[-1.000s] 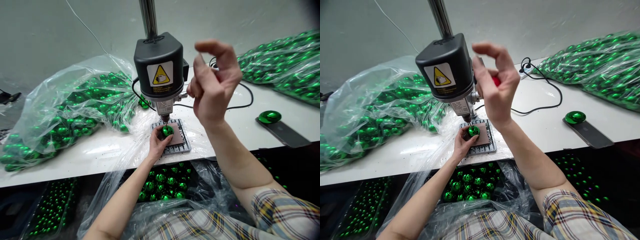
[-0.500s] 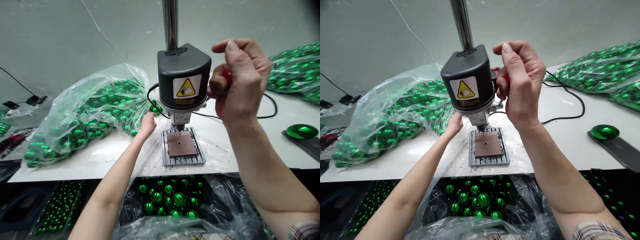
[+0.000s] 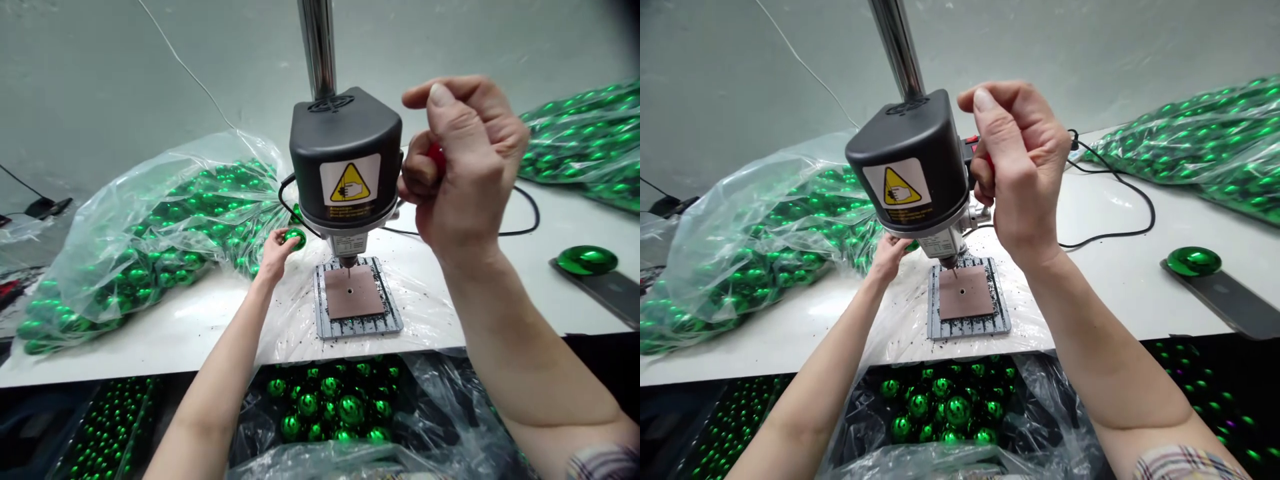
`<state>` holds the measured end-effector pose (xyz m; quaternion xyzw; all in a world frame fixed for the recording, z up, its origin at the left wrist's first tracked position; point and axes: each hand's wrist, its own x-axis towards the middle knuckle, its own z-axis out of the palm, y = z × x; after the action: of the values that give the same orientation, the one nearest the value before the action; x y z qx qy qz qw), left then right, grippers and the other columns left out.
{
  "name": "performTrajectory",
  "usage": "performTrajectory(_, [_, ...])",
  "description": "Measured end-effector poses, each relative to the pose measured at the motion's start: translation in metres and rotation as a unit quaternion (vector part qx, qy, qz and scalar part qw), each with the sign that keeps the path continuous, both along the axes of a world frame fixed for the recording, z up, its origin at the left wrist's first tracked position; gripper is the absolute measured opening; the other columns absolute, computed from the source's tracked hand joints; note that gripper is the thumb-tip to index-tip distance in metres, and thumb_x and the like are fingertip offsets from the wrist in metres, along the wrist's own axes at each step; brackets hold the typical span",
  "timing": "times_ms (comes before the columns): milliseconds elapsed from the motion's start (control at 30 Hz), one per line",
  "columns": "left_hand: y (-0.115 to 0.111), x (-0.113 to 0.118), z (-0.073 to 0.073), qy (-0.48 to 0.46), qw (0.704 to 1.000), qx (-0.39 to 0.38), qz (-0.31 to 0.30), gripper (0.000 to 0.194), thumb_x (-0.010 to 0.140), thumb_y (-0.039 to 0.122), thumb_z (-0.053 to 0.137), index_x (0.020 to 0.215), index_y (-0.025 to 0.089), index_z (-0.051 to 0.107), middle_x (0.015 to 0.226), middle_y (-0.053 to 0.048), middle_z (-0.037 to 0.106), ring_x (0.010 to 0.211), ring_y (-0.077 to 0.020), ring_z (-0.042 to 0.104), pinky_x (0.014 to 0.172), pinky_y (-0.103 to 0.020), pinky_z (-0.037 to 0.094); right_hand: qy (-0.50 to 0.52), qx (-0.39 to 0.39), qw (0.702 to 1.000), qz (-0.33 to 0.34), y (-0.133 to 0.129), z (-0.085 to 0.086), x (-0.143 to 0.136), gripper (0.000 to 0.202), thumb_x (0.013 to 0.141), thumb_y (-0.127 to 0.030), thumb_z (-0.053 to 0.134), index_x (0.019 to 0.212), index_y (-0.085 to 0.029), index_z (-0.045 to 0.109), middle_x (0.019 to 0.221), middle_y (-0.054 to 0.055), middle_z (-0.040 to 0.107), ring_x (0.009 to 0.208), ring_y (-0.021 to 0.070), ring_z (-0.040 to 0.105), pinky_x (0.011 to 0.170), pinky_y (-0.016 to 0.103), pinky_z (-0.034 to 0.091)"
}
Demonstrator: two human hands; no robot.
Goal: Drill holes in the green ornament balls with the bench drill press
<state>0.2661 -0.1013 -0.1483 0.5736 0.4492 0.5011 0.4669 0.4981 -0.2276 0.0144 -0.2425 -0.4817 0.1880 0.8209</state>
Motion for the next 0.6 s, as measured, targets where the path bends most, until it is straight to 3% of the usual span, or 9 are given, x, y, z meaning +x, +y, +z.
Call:
performTrajectory(100, [-0.053,-0.015,0.011,-0.060,0.992,-0.092,-0.055,0.057,0.069,0.035,0.082,0.119,0.016,0.061,0.108,-0.008,0.069,0.091,-0.0194,0.067,0.081,-0.038,0.058,-0.002,-0.001,1.000,0.003,0.000,0.000,-0.001,0.015,0.092,-0.027,0.068,0.077,-0.023,0.067,0.051,-0.006,0.035,0.037,0.0080,0.027,0.031,0.026,0.018])
performTrajectory(167, [-0.087,-0.015,0.015,-0.055,0.990,-0.091,-0.093,0.063,0.069,0.031,0.086,0.125,0.018,0.059,0.107,-0.007,0.071,0.093,-0.0188,0.068,0.084,-0.036,0.057,-0.005,0.002,1.000,0.016,-0.001,0.001,-0.001,0.016,0.093,-0.027,0.067,0.077,-0.024,0.066,0.052,-0.006,0.035,0.038,0.0090,0.028,0.031,0.027,0.019])
performTrajectory(267, [-0.121,-0.004,0.011,-0.026,0.987,-0.066,-0.141,0.062,0.064,0.027,0.091,0.117,0.017,0.060,0.105,-0.008,0.072,0.097,-0.0199,0.069,0.091,-0.037,0.055,-0.004,0.010,1.000,0.028,-0.003,0.002,-0.001,0.016,0.094,-0.026,0.064,0.078,-0.024,0.064,0.050,-0.007,0.032,0.037,0.0088,0.025,0.031,0.027,0.017])
performTrajectory(433, [-0.132,0.021,-0.007,0.056,0.983,-0.037,-0.168,0.056,0.070,0.029,0.086,0.118,0.016,0.062,0.107,-0.009,0.072,0.095,-0.0204,0.067,0.090,-0.037,0.054,0.000,-0.025,0.999,0.023,-0.005,0.004,-0.002,0.018,0.093,-0.030,0.064,0.076,-0.024,0.063,0.050,-0.007,0.034,0.038,0.0087,0.026,0.032,0.026,0.019])
performTrajectory(600, [-0.129,0.032,-0.017,0.077,0.990,-0.010,-0.121,0.055,0.068,0.029,0.085,0.115,0.015,0.060,0.109,-0.010,0.071,0.095,-0.0203,0.067,0.086,-0.035,0.054,0.000,-0.041,0.999,0.033,-0.007,0.005,-0.003,0.030,0.086,-0.052,0.073,0.077,-0.025,0.061,0.052,-0.007,0.033,0.039,0.0085,0.025,0.033,0.027,0.018])
